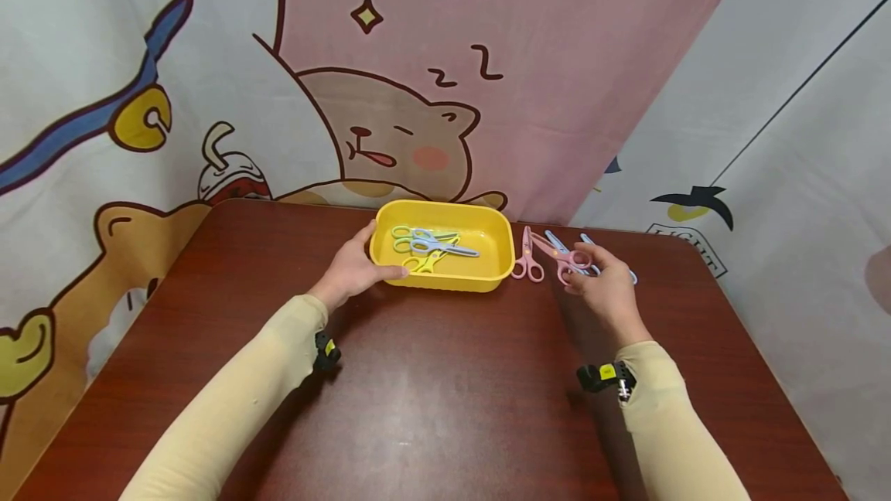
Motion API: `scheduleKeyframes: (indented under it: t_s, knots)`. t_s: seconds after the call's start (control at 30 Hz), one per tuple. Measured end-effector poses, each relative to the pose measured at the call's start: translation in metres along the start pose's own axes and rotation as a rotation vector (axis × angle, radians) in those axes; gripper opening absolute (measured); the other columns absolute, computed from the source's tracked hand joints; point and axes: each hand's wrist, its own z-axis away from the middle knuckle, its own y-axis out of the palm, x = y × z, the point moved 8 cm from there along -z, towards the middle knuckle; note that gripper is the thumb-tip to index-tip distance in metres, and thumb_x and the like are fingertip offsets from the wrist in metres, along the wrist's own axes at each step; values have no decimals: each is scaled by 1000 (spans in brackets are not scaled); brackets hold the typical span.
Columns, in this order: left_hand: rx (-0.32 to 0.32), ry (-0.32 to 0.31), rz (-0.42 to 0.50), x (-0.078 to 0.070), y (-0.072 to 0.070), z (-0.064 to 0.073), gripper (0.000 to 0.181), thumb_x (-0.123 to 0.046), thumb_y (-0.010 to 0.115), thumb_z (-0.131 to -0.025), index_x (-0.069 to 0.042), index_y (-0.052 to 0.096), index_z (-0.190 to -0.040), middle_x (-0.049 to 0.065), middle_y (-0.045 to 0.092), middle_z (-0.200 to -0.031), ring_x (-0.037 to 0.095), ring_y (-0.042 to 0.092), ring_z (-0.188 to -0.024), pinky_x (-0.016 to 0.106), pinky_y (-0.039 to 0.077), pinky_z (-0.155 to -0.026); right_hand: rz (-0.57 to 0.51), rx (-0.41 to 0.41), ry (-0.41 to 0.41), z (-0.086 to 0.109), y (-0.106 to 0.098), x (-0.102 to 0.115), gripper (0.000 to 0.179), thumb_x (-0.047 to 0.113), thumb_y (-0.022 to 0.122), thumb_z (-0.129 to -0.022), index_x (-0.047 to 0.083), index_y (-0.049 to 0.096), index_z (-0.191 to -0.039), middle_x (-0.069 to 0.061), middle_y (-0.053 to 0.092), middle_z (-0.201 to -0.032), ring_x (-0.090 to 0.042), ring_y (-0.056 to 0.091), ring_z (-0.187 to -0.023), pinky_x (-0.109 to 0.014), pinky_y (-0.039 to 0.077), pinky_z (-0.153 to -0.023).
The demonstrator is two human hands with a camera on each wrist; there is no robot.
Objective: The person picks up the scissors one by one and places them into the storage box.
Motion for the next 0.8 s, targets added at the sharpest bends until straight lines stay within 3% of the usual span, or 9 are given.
scheduleKeyframes:
  t_s: [0.8]
  knots:
    - [6, -12, 7, 0, 1, -1, 120, -32, 92, -78, -14, 13, -167, 7, 21, -172, 27, 38, -143, 47, 28, -122, -87, 62, -53, 0, 10, 24, 58, -16, 63, -92, -4, 50, -147, -31, 55, -127, -6, 68, -77, -25, 61, -70]
